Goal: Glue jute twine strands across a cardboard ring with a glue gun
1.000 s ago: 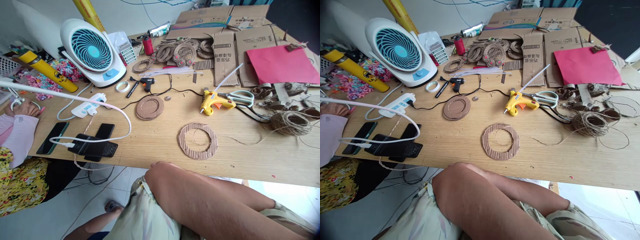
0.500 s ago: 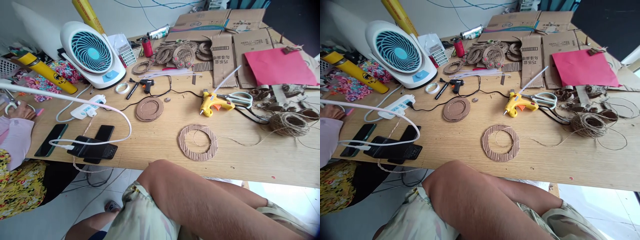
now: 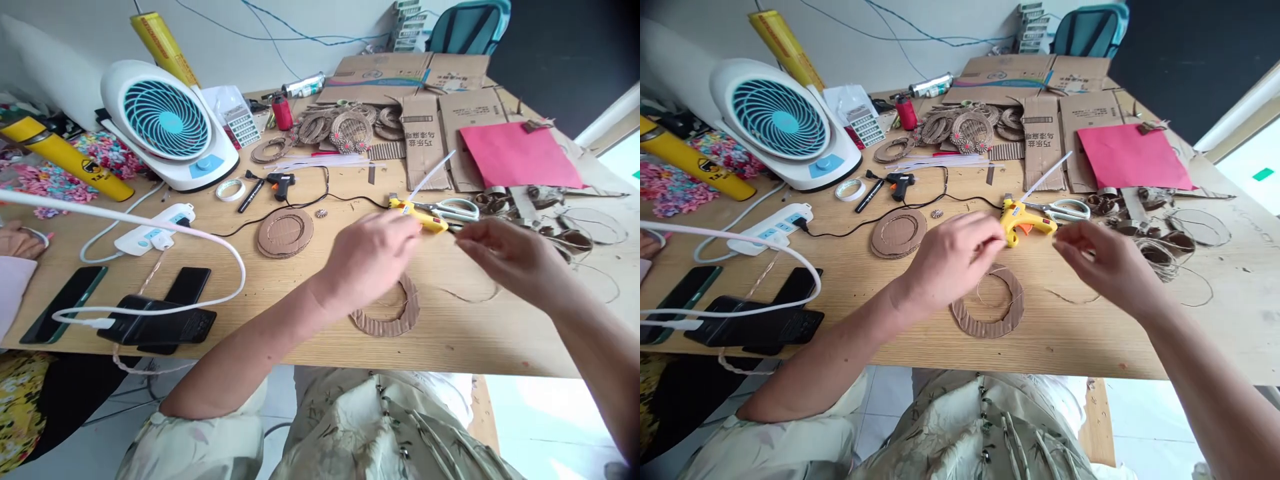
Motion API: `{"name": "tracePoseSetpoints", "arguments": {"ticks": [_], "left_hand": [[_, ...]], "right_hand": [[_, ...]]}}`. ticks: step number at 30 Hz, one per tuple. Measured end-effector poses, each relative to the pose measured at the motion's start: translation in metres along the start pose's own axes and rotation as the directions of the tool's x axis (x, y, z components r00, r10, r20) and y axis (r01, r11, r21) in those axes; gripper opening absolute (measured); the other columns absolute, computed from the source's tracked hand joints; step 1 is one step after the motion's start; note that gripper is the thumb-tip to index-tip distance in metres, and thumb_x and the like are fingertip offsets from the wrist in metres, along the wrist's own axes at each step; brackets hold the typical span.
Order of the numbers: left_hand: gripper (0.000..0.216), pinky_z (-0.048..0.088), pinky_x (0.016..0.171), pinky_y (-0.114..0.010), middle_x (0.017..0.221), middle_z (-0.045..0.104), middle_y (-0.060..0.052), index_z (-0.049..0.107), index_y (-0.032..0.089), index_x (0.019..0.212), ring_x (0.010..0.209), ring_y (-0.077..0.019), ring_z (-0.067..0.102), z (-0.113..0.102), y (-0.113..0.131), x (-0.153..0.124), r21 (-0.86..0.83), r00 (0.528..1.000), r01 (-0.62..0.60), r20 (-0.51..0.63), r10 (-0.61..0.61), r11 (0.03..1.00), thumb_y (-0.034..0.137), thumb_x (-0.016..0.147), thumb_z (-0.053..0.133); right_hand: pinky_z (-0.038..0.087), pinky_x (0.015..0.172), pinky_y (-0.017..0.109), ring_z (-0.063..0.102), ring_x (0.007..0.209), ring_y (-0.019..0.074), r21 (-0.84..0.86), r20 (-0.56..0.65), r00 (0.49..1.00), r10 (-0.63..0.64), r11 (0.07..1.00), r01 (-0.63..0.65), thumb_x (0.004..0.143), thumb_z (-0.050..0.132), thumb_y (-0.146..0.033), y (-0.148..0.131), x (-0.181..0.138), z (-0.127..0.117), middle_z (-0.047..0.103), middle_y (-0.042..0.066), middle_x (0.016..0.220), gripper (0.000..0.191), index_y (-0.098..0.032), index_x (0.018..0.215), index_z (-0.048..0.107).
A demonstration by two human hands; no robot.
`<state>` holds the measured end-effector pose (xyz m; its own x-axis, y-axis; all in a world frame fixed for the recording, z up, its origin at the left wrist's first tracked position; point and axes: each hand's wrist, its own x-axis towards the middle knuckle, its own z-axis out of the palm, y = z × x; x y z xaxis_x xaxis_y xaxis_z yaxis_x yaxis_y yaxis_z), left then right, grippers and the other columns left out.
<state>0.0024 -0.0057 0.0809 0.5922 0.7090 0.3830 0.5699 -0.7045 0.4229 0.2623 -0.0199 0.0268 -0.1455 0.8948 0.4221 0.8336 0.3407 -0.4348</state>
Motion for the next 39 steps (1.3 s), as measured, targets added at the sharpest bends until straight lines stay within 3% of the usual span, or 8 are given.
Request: {"name": "tracePoseSetpoints", "arguments": {"ticks": [5,10,16,23,30,33,35,39], "left_hand": [[0.006,0.047,0.075,-0.028,0.091,0.066,-0.003,0.065,0.017,0.088,0.083,-0.0155,0.060,0.031,-0.033,-0.011,0.020,0.991,0.068,0.111,-0.070,0.998,0.020,0.094,0.063],[0.020,0.040,0.075,-0.037,0.097,0.065,-0.006,0.065,0.017,0.091,0.092,-0.0237,0.057,0.047,-0.022,-0.023,0.301,0.994,-0.064,0.100,0.035,0.952,0.038,0.094,0.064],[0.022,0.032,0.082,-0.042,0.079,0.061,-0.005,0.063,0.014,0.080,0.084,-0.0225,0.053,0.059,-0.018,-0.030,0.525,0.959,-0.240,-0.003,0.284,0.817,0.010,0.096,0.048],[0.026,0.033,0.073,-0.039,0.080,0.062,-0.009,0.065,0.012,0.082,0.080,-0.0230,0.055,0.081,0.010,-0.017,0.458,0.865,-0.499,0.209,0.457,0.736,0.006,0.094,0.042],[0.023,0.042,0.075,-0.037,0.098,0.066,-0.008,0.066,0.016,0.097,0.090,-0.0227,0.058,0.036,-0.014,-0.016,0.434,0.881,-0.471,0.277,0.384,0.768,0.011,0.099,0.043],[0.026,0.043,0.087,-0.039,0.119,0.065,-0.006,0.066,0.022,0.111,0.105,-0.0222,0.056,0.021,-0.044,-0.019,0.467,0.781,-0.622,0.313,0.540,0.629,0.008,0.095,0.051],[0.035,0.042,0.095,-0.038,0.122,0.064,-0.001,0.066,0.027,0.115,0.108,-0.0196,0.056,0.021,-0.055,-0.017,0.425,0.647,-0.757,0.389,0.656,0.496,0.004,0.094,0.051],[0.029,0.041,0.099,-0.038,0.116,0.066,0.003,0.069,0.025,0.086,0.108,-0.0186,0.056,0.029,-0.060,-0.004,0.292,0.466,-0.883,0.470,0.749,0.366,0.004,0.094,0.050]], "right_hand": [[0.044,0.101,0.053,0.056,0.119,0.0378,-0.220,0.078,0.997,0.009,0.975,0.008,0.088,0.057,-0.060,0.029,0.044,0.034,0.061,0.020,0.124,0.060,-0.018,0.130,0.059],[0.043,0.098,0.052,0.058,0.113,0.0385,-0.250,0.227,0.974,0.001,0.967,0.058,0.086,0.057,-0.063,0.035,0.055,0.059,0.064,0.021,0.121,0.068,-0.014,0.133,0.057],[0.047,0.088,0.041,0.062,0.101,0.0308,-0.210,0.280,0.960,0.006,0.976,0.056,0.088,0.056,-0.059,0.035,0.057,0.061,0.067,0.017,0.111,0.057,-0.014,0.123,0.062],[0.050,0.079,0.036,0.063,0.086,0.0236,-0.125,0.087,0.996,0.015,0.992,-0.004,0.081,0.064,-0.060,0.034,0.062,0.062,0.068,0.009,0.099,0.048,-0.021,0.107,0.065],[0.049,0.084,0.036,0.061,0.094,0.0239,-0.093,-0.174,0.982,0.076,0.991,-0.093,0.080,0.069,-0.054,0.024,0.061,0.030,0.068,0.012,0.101,0.053,-0.014,0.114,0.064],[0.050,0.085,0.036,0.063,0.095,0.0243,-0.048,-0.217,0.972,0.092,0.993,-0.105,0.077,0.072,-0.054,0.022,0.059,0.025,0.069,0.012,0.102,0.054,-0.015,0.114,0.065],[0.050,0.084,0.037,0.063,0.094,0.0243,-0.029,-0.223,0.969,0.102,0.993,-0.112,0.077,0.072,-0.055,0.021,0.058,0.025,0.069,0.012,0.101,0.055,-0.015,0.114,0.066],[0.051,0.083,0.037,0.063,0.091,0.0234,-0.002,-0.231,0.968,0.098,0.995,-0.101,0.077,0.071,-0.057,0.018,0.056,0.027,0.068,0.010,0.099,0.057,-0.015,0.114,0.067]]}}
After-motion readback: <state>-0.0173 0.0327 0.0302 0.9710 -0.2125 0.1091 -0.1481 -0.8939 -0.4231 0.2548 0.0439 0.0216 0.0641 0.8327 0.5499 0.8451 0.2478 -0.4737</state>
